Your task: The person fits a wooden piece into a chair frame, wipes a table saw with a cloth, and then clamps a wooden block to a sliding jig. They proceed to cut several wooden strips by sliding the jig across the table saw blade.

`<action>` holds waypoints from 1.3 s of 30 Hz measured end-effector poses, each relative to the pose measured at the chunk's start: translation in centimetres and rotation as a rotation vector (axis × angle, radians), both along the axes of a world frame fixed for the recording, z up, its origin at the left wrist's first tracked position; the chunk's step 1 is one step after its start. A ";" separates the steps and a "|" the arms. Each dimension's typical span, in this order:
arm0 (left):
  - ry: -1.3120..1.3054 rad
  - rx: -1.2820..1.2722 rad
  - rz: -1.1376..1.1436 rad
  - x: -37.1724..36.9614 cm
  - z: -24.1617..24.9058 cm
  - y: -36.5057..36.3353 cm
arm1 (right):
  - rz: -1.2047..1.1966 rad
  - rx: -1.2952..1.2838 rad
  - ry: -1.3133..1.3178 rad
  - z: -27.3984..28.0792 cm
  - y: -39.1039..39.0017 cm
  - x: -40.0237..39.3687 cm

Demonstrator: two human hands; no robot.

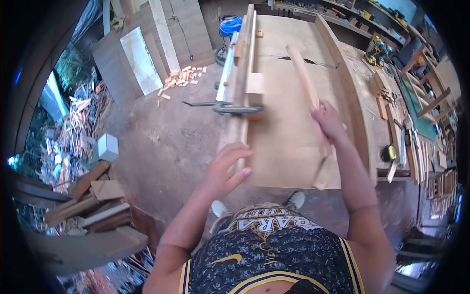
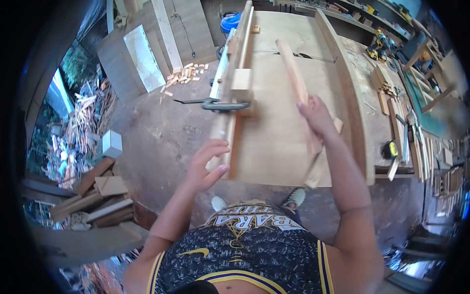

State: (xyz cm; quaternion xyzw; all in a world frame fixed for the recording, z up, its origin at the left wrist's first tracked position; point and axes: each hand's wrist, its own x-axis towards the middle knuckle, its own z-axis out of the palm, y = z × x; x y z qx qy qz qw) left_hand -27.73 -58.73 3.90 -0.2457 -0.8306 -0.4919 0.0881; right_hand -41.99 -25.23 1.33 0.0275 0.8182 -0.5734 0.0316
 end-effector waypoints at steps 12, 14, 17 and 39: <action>-0.210 0.174 0.517 7.4 -3.9 -34.4 | -0.121 0.362 -0.095 -0.8 -10.9 -19.1; -0.196 0.171 0.495 4.1 -4.2 -36.0 | -0.144 0.603 -0.100 -2.0 -11.2 -21.4; -0.265 0.182 0.424 -1.6 -4.5 -37.9 | -0.069 0.359 -0.296 -0.2 -12.7 -21.8; -0.034 -0.241 -0.494 -69.8 -9.4 -32.1 | -0.182 0.763 -0.545 -0.9 -17.8 -26.4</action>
